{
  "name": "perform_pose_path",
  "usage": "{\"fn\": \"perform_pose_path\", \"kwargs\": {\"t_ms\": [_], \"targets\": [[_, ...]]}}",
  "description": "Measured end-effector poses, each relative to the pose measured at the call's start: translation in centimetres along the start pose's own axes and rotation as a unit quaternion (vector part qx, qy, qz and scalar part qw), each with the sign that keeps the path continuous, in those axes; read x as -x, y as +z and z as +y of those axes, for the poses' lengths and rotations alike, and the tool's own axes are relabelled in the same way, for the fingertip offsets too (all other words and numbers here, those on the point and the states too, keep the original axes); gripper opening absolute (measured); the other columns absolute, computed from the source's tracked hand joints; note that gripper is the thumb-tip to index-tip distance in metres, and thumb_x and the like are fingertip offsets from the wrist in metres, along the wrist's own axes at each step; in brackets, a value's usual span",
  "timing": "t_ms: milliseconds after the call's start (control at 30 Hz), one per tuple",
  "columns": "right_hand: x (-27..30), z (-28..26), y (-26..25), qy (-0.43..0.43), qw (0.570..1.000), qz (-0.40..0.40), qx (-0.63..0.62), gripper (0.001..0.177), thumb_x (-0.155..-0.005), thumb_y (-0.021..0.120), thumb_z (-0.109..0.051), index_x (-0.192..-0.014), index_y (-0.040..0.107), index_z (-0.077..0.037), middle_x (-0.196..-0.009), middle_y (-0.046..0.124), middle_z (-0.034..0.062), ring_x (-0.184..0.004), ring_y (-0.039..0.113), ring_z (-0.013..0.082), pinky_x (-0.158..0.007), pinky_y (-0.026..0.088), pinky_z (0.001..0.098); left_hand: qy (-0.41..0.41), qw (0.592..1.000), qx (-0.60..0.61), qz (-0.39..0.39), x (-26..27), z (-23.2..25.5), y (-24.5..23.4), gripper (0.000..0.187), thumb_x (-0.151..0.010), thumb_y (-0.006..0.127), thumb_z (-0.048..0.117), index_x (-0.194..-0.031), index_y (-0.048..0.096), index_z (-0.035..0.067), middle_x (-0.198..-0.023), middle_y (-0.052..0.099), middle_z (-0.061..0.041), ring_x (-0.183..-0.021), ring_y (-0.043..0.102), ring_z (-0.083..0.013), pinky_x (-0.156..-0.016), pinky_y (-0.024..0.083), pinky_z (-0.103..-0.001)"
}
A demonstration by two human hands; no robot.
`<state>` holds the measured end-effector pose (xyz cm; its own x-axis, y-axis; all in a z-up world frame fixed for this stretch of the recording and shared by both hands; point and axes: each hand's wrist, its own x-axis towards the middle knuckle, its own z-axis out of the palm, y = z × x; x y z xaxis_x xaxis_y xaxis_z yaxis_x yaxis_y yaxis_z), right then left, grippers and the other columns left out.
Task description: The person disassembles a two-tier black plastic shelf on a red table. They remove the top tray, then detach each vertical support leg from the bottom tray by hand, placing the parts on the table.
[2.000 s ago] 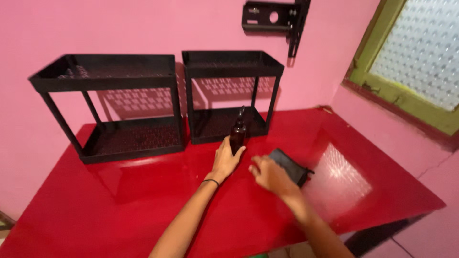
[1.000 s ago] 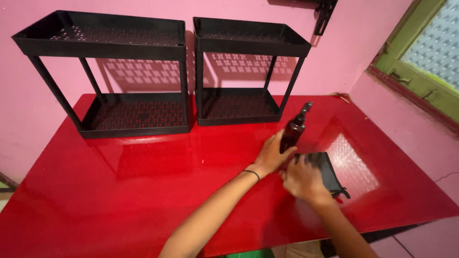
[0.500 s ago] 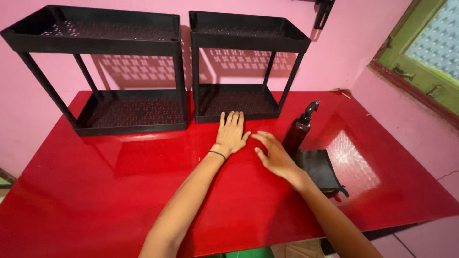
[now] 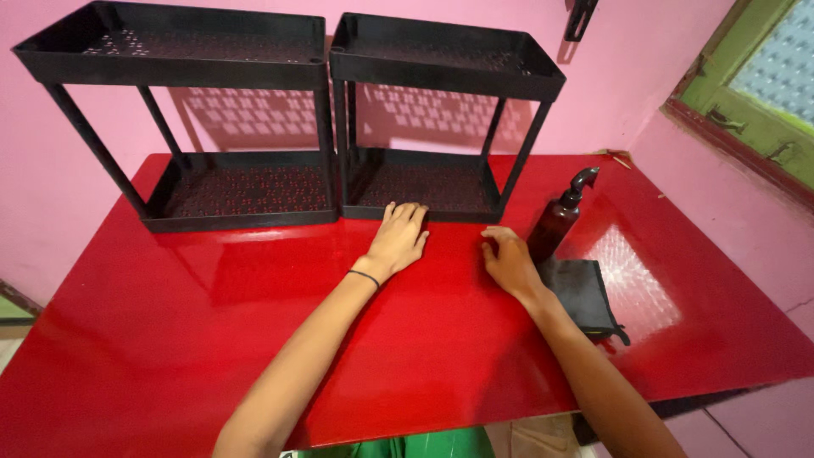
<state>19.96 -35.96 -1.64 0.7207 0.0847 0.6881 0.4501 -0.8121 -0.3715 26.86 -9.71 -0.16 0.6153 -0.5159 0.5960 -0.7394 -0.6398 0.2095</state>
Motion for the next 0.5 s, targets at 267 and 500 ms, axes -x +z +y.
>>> {"fn": "perform_pose_path", "kwargs": {"t_ms": [267, 500], "targets": [[0.6, 2.7, -1.0, 0.110, 0.992, 0.049, -0.021, 0.012, -0.094, 0.054, 0.004, -0.091, 0.062, -0.005, -0.090, 0.070, 0.0181, -0.091, 0.070, 0.0352, -0.080, 0.054, 0.0424, 0.051, 0.997, -0.024, 0.044, 2.1, 0.8, -2.1, 0.036, -0.091, 0.061, 0.008, -0.127, 0.060, 0.003, -0.115, 0.063, -0.013, -0.115, 0.057, -0.0311, -0.101, 0.041, -0.046], [0.0, 1.2, -2.1, 0.113, 0.985, 0.130, -0.023, 0.006, -0.101, 0.053, -0.006, -0.103, 0.057, -0.002, -0.086, 0.066, 0.0151, -0.081, 0.067, 0.0317, -0.073, 0.052, 0.0419, 0.071, 0.997, 0.030, 0.007, 2.8, 1.8, -4.0, 0.032, -0.088, 0.060, 0.002, -0.119, 0.068, 0.009, -0.106, 0.064, -0.007, -0.102, 0.058, -0.0283, -0.087, 0.043, -0.044]]}}
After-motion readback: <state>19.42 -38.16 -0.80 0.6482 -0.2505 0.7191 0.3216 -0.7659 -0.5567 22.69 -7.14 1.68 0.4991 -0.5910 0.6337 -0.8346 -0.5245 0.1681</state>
